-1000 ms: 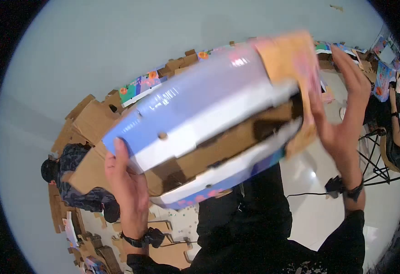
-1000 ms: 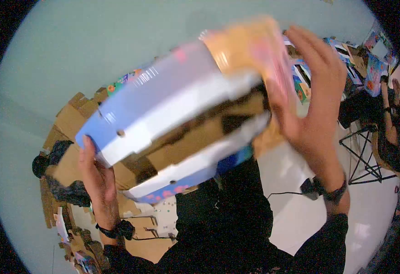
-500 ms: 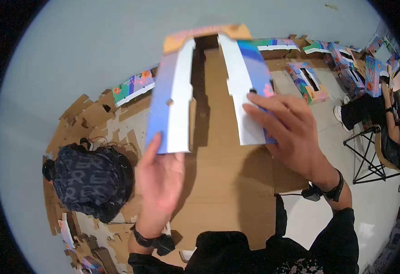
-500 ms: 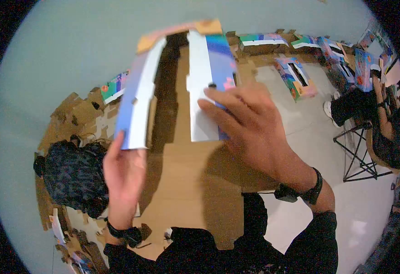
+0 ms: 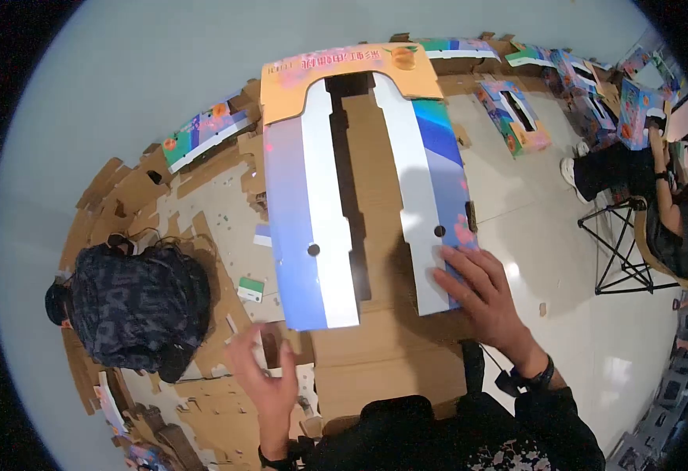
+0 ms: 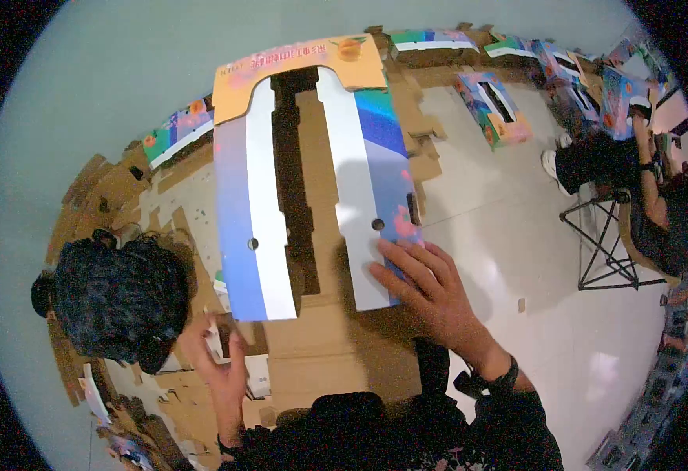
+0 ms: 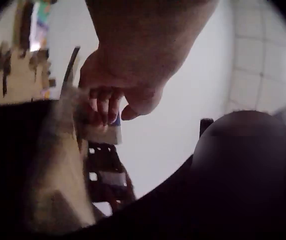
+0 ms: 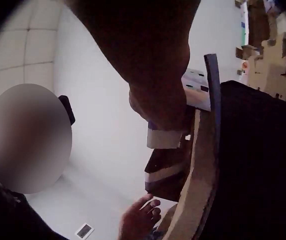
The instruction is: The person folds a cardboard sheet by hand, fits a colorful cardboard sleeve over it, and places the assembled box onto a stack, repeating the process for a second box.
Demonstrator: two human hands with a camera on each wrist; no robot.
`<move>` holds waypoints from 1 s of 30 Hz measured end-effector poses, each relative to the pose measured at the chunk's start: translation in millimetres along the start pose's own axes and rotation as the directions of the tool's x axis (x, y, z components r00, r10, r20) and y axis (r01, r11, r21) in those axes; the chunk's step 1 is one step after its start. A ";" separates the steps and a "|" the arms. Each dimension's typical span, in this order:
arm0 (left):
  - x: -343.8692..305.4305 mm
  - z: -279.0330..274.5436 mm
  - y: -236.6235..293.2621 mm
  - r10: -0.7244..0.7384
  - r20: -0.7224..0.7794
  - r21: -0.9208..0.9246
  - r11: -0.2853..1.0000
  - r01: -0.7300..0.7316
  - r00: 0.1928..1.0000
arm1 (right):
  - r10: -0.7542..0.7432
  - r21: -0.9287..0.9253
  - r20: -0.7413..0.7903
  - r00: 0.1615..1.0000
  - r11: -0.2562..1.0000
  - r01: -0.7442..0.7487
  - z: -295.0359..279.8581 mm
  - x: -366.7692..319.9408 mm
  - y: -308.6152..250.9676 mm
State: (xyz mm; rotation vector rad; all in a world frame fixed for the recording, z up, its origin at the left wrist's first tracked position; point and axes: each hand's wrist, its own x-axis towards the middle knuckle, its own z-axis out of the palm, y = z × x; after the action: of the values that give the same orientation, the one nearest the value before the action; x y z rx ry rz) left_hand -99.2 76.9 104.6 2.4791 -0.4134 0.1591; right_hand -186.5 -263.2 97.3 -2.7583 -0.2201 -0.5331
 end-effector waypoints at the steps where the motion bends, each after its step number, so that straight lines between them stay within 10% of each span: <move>1: 3.2 -0.1 -0.3 0.175 -0.200 0.354 0.930 -0.095 0.964 | 0.027 -0.006 -0.047 0.999 1.000 -0.027 12.4 -10.7 -0.5; 4: -10.8 6.1 -31.5 -0.274 0.258 -0.171 0.931 0.323 0.927 | 0.257 0.003 -0.111 0.960 0.966 -0.258 14.6 -32.8 -22.1; 7: -28.1 17.2 -22.9 -0.333 0.266 -0.495 0.758 0.424 0.905 | 0.563 -0.019 -0.217 0.798 0.814 -0.580 11.9 -44.5 -31.0; 10: -43.2 23.2 -32.7 0.049 0.038 -0.219 0.975 -0.039 0.998 | 0.811 0.569 0.255 0.527 0.315 -0.760 9.2 -78.5 -22.0; 13: -50.9 24.6 -19.1 0.238 0.075 -0.129 0.965 -0.227 0.968 | 0.808 0.640 0.223 0.545 0.300 -0.707 29.5 -124.3 -21.7; 17: -45.4 24.9 -20.5 0.276 0.262 -0.177 0.956 -0.235 0.925 | 0.473 0.400 0.034 0.881 0.801 -0.446 14.5 -108.3 -25.9; 23: -40.8 33.0 -26.5 0.313 0.304 -0.139 0.949 -0.283 0.900 | 0.378 0.334 0.172 0.910 0.847 -0.415 35.9 -128.9 -19.4; 30: -44.3 37.9 -22.6 0.305 0.243 -0.156 0.949 -0.273 0.921 | 0.416 0.312 0.000 0.910 0.864 -0.395 64.9 -141.8 -27.7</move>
State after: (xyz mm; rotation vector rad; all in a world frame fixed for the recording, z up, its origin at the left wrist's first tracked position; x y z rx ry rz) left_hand -133.0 83.0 52.3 2.3144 -0.8791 -0.0786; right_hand -300.8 -227.7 -6.5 -2.3799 0.2727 -0.4333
